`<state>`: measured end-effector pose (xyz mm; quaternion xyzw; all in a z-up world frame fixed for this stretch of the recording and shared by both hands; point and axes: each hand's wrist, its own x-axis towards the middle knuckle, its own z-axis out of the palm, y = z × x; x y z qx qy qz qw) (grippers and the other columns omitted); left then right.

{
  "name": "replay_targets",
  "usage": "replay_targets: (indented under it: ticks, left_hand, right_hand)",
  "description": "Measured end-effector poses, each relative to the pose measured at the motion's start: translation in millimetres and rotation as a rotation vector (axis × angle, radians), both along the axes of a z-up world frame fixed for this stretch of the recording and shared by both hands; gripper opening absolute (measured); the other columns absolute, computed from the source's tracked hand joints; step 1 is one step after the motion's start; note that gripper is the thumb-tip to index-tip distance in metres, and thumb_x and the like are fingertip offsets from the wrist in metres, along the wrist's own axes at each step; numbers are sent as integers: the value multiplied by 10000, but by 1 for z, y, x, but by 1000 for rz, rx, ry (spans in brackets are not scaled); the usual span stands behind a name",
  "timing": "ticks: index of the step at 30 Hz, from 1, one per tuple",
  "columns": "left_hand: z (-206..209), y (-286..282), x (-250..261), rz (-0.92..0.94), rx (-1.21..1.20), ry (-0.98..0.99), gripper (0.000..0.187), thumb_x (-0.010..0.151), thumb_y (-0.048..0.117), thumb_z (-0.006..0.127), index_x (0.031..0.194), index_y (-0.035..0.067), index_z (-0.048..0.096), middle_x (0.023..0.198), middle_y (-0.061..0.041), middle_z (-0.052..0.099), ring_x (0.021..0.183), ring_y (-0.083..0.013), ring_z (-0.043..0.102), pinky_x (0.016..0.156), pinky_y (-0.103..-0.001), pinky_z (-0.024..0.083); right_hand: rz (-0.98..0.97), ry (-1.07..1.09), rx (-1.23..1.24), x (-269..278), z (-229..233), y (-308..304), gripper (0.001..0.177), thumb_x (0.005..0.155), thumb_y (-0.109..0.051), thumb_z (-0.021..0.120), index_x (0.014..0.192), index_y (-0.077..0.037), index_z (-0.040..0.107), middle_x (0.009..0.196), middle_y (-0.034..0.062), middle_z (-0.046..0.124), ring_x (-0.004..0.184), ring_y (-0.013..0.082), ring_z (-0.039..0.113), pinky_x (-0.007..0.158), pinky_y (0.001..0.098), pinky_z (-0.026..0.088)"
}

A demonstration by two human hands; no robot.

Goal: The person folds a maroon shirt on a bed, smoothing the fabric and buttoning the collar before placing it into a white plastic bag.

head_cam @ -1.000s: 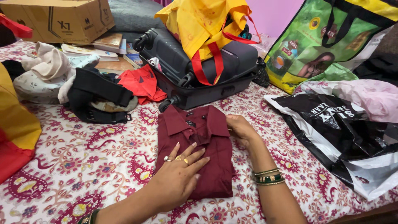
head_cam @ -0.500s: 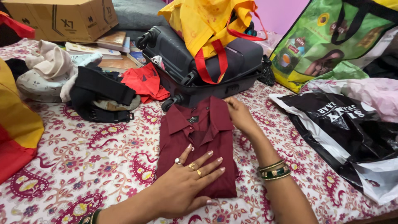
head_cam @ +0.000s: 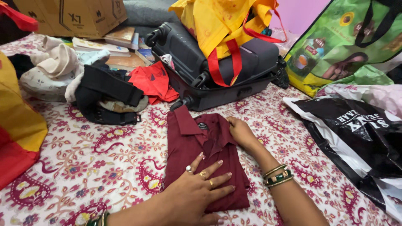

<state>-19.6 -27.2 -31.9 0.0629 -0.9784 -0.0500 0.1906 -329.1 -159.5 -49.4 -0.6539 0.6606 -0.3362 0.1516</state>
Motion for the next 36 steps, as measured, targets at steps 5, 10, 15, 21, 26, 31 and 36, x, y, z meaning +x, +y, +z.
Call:
replay_targets:
  ticks: [5, 10, 15, 21, 26, 31, 36]
  left_hand:
    - [0, 2, 3, -25, -102, 136, 820, 861, 603, 622, 1537, 148, 531, 1592, -159, 463, 1522, -403, 310, 1174, -724, 51]
    - [20, 7, 19, -75, 120, 149, 679, 918, 490, 666, 1474, 111, 576, 1575, -183, 496, 1522, -418, 331, 1174, -724, 47]
    - [26, -27, 17, 398, 498, 753, 338, 968, 254, 580, 1250, 96, 679, 1239, -110, 720, 1178, -309, 668, 1043, -430, 509]
    - [21, -178, 25, 901, 578, 627, 733, 930, 474, 748, 1322, -108, 532, 955, -232, 688, 866, -325, 671, 777, -404, 521]
    - [11, -199, 34, 733, 1146, 351, 496, 842, 485, 788, 987, 12, 826, 712, -19, 687, 558, -144, 546, 509, -331, 426]
    - [2, -201, 30, 446, 1298, 582, 238, 861, 234, 782, 1023, 71, 718, 858, 12, 691, 695, -79, 581, 617, -245, 457]
    - [0, -201, 28, 125, 1423, 750, 308, 860, 73, 722, 1151, 74, 623, 1029, -34, 723, 883, -92, 690, 778, -231, 560]
  right_hand:
    - [69, -159, -3, -6, 1, 10, 251, 928, 4, 528, 1077, 9, 729, 945, 85, 783, 857, 167, 703, 797, 302, 559]
    - [4, -583, -40, -31, 6, 10, 285, 994, -142, 560, 1211, -55, 722, 1007, 24, 755, 795, 94, 623, 740, 256, 512]
    - [40, -616, 30, -3, 27, 25, 398, 1016, -361, 559, 1242, -84, 734, 1073, -11, 758, 826, 52, 632, 755, 228, 487]
    - [129, -884, 206, 28, 41, 41, 383, 987, -359, 623, 1099, -7, 726, 1024, 40, 768, 838, 107, 703, 790, 278, 563]
    - [91, -805, 221, 30, 38, 34, 233, 965, -228, 722, 1034, -7, 697, 933, 74, 732, 767, 140, 665, 689, 288, 536]
    - [186, -923, 48, 33, 45, 41, 234, 892, -80, 718, 1113, -9, 683, 1002, 69, 749, 829, 125, 710, 770, 287, 599]
    - [236, -995, -52, 31, 46, 43, 306, 869, -22, 730, 1165, -13, 655, 1070, 92, 749, 897, 143, 724, 829, 302, 605]
